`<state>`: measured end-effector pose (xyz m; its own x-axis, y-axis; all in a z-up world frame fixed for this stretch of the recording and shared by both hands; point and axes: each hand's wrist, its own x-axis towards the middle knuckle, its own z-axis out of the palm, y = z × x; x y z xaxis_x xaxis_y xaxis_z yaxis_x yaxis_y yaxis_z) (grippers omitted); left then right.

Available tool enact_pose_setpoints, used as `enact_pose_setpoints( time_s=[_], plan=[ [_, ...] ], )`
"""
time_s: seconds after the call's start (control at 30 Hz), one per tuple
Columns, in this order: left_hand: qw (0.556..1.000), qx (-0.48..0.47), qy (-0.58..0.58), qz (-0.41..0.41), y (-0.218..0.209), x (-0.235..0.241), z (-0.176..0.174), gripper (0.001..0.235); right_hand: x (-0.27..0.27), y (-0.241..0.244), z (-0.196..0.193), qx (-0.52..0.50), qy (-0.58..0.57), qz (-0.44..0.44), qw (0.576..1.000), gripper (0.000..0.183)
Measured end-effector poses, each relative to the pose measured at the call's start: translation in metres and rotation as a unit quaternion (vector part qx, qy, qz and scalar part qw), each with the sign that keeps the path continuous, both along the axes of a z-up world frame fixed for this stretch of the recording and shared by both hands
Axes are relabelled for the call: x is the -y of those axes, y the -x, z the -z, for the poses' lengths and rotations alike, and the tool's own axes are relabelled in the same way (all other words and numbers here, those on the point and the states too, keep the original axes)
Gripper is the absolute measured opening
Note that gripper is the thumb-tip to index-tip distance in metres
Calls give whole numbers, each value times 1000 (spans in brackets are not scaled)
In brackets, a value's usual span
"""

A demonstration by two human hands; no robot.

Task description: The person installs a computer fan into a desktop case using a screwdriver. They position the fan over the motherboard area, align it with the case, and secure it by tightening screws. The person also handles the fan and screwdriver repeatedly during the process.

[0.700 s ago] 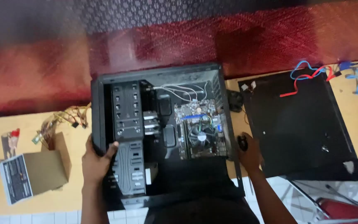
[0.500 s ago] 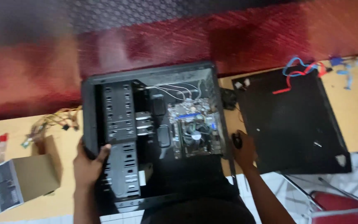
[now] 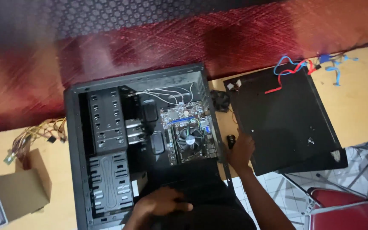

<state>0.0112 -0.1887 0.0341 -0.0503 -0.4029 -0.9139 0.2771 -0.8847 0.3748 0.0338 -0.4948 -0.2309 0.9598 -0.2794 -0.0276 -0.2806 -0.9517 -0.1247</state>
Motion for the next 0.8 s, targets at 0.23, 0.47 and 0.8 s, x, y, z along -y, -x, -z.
enact_pose_setpoints(
  time_s=[0.23, 0.47, 0.8],
  plan=[
    [998, 41, 37, 11, 7, -11, 32, 62, 0, -154, -65, 111, -119, -245, 956, 84],
    [992, 16, -12, -129, 12, -16, 25, 48, -13, -187, -29, -22, 53, -336, 940, 103],
    [989, 32, 4, -147, 15, -17, 43, 44, 36, -102, -218, 173, -495, -92, 846, 109]
  ],
)
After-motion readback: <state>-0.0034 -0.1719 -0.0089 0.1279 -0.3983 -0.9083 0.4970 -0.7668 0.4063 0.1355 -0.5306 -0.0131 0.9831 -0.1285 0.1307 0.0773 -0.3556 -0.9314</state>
